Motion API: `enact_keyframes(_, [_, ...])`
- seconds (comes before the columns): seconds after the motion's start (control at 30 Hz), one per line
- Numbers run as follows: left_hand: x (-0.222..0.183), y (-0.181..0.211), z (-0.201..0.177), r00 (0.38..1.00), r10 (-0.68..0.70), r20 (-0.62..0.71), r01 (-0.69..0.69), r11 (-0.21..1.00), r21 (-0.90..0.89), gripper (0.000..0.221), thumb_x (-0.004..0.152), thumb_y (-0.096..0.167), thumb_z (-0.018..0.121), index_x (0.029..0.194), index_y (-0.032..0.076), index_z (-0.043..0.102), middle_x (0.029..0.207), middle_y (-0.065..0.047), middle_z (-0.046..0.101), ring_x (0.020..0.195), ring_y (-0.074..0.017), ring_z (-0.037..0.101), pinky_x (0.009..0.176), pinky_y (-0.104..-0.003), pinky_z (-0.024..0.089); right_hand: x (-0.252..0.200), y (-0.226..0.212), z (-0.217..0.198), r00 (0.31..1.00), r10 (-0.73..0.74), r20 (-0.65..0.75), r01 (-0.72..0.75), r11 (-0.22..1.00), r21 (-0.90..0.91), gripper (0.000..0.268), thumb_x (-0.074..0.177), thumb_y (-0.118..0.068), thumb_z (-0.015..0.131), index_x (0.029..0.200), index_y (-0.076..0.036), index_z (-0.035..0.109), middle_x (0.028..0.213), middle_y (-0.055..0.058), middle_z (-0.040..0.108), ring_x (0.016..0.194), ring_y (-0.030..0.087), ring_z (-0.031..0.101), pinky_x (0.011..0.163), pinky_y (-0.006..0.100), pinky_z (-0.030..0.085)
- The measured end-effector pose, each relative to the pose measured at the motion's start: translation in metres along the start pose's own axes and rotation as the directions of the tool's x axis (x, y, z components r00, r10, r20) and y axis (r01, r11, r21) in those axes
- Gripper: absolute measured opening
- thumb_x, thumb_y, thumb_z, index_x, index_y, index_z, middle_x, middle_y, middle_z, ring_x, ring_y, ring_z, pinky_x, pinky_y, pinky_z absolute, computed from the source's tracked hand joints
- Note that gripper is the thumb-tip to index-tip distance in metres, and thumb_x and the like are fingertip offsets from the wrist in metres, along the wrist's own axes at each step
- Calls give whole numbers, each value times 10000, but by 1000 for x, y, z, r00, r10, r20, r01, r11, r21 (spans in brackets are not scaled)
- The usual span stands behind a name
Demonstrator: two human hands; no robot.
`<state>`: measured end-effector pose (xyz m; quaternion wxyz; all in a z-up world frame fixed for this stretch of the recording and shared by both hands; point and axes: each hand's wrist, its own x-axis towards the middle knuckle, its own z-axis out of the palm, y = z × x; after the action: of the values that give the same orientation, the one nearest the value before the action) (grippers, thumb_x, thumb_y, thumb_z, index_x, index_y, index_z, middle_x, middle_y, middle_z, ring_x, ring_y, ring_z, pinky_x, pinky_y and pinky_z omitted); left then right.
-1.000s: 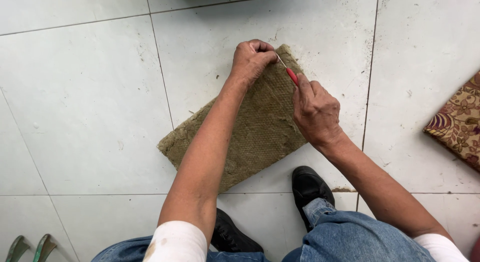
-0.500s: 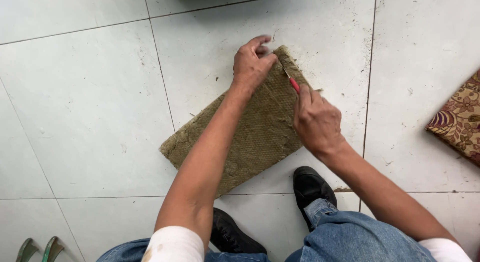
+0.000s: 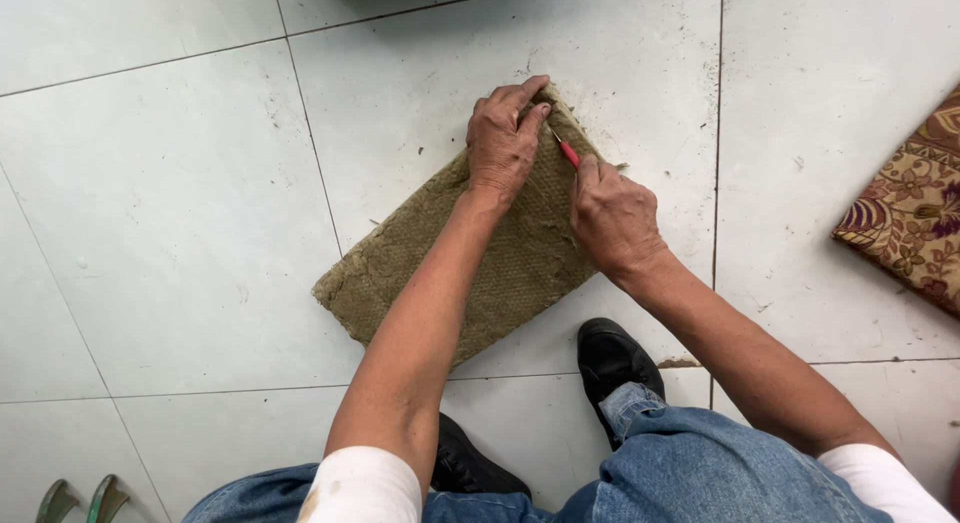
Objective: Cutting a large block of rockwool insulation into smaller hydroponic planting cubes using a knife.
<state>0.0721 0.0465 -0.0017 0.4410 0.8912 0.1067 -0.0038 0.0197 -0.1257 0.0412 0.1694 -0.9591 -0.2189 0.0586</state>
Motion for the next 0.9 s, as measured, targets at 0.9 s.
enact_keyframes(0.9, [26,-16,-6,985,-154,75,160,983,-93,507,792,260,884,1250,122,717,1194,-80,740,1114,-210,696,996,-373,555,-21,-5,-46,997,48,63,-51,998,37,218,1050,-67,511,1058,91,661,689,162,671,413,180,579,329,328,457])
